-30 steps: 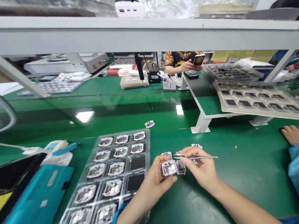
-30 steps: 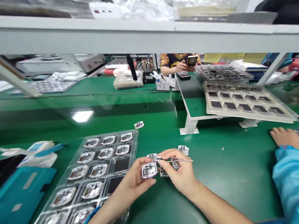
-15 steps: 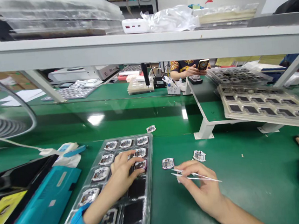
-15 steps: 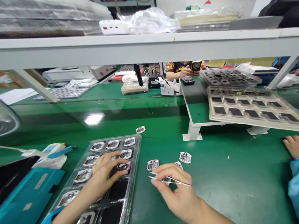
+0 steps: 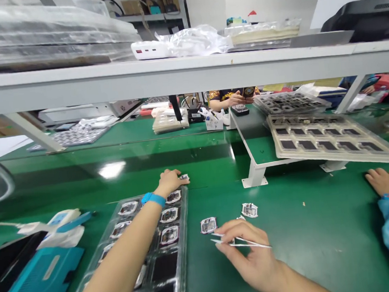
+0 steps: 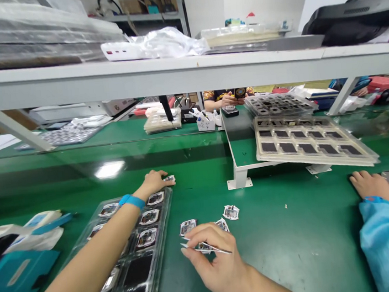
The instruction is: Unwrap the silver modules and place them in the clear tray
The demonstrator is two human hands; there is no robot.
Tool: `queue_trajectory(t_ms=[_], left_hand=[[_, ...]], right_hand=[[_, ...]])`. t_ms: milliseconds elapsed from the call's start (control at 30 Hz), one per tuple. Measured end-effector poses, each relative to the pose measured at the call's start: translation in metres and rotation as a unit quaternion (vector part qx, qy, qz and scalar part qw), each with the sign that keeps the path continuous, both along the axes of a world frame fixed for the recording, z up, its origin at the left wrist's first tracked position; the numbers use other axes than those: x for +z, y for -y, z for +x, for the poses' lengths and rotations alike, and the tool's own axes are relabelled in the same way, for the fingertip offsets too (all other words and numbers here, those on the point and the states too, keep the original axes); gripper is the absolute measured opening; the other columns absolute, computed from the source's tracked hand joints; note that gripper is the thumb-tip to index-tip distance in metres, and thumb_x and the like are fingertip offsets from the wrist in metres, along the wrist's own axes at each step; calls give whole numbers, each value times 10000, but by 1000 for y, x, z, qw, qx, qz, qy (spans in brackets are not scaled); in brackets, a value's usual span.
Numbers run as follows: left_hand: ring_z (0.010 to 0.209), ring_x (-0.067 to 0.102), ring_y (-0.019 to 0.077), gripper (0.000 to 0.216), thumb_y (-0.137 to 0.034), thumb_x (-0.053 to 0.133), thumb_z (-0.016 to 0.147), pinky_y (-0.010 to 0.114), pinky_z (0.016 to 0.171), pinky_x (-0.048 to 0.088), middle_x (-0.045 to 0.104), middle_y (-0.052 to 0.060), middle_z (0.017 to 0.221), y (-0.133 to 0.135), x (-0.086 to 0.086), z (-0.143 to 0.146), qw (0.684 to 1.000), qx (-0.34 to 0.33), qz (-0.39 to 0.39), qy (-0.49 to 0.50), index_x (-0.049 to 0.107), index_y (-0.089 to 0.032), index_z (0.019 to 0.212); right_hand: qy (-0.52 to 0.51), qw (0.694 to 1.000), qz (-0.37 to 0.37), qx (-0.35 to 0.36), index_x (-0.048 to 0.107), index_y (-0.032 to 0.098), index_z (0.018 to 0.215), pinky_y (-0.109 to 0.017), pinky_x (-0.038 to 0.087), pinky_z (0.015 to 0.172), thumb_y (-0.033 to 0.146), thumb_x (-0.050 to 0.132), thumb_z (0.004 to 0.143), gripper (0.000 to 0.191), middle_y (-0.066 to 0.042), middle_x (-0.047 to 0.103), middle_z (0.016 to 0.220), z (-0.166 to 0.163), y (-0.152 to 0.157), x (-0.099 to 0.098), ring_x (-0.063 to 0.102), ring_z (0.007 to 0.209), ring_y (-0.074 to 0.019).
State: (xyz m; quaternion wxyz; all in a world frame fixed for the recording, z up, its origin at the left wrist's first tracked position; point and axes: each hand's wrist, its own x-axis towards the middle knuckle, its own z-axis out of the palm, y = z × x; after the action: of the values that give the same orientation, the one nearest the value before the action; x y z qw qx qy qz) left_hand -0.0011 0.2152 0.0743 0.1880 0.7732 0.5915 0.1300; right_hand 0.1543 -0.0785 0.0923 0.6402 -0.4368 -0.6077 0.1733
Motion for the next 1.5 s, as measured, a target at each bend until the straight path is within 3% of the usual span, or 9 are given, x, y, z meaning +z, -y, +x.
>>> queue_trajectory(t_ms=[133, 233, 467, 567, 667, 767, 967, 1133, 1500], left_hand=[[849, 626, 261, 309, -369, 804, 640, 353, 788, 434, 639, 30, 724, -1, 2, 0, 998, -16, -10, 58, 553, -189, 662], [774, 624, 247, 332, -350, 784, 611, 313, 710, 428, 635, 12, 717, 19, 10, 2, 990, -47, -15, 135, 524, -209, 761], [732, 616, 182, 352, -364, 753, 706, 273, 650, 493, 647, 10, 856, 145, 34, 3, 924, -180, -139, 308, 571, -208, 963], [754, 613, 189, 301, -314, 756, 729, 273, 655, 490, 651, 20, 847, 194, 38, -6, 891, -169, -221, 359, 609, -209, 970], [807, 618, 200, 322, -312, 777, 712, 290, 720, 500, 669, 32, 891, 217, 32, -12, 864, -129, -273, 402, 621, -209, 974], [831, 611, 201, 326, -336, 769, 733, 297, 756, 488, 682, 44, 945, 225, 24, -16, 852, -91, -283, 431, 644, -211, 1008], [639, 533, 153, 340, -391, 735, 766, 270, 618, 408, 595, -9, 717, 227, 13, -20, 830, -49, -327, 449, 667, -203, 1042], [596, 501, 138, 416, -413, 754, 732, 237, 552, 356, 564, -26, 650, 228, 9, -22, 808, -19, -369, 459, 657, -199, 1076], [627, 505, 127, 406, -463, 737, 760, 231, 549, 364, 580, -8, 744, 229, 8, -21, 791, -4, -377, 482, 647, -186, 1042]], right_hand=[[-14, 1000, -4, 0, 659, 211, 874, -223, 596, 791, 114, 690, 852, 104, -33, 759, 907, 1, -1, 1, 741, 848, -135], [-47, 999, -22, -4, 660, 215, 870, -260, 593, 792, 131, 694, 854, 92, -38, 755, 923, 1, 0, -1, 738, 854, -151], [-232, 966, -108, 37, 650, 199, 838, -276, 585, 737, 320, 739, 849, 151, -50, 721, 878, 4, -9, -14, 719, 845, -163], [-272, 949, -148, 61, 642, 187, 816, -266, 585, 714, 398, 779, 800, 252, -46, 719, 852, 3, -13, -19, 701, 803, -151], [-267, 944, -180, 72, 640, 184, 805, -263, 579, 715, 418, 793, 777, 281, -43, 712, 842, -1, -15, -24, 689, 791, -146], [-263, 940, -200, 87, 634, 184, 797, -243, 564, 671, 419, 793, 773, 285, -34, 692, 816, -4, -16, -29, 669, 747, -132], [-246, 938, -227, 94, 615, 178, 780, -233, 556, 641, 443, 791, 769, 319, -32, 685, 805, -2, -18, -29, 653, 709, -120], [-268, 909, -297, 119, 596, 173, 791, -193, 508, 557, 446, 809, 750, 349, -1, 661, 746, 0, -19, -31, 610, 609, -89], [-194, 964, -178, 36, 646, 191, 802, -244, 547, 668, 347, 749, 833, 190, -36, 693, 848, -13, -14, -36, 657, 760, -132]])
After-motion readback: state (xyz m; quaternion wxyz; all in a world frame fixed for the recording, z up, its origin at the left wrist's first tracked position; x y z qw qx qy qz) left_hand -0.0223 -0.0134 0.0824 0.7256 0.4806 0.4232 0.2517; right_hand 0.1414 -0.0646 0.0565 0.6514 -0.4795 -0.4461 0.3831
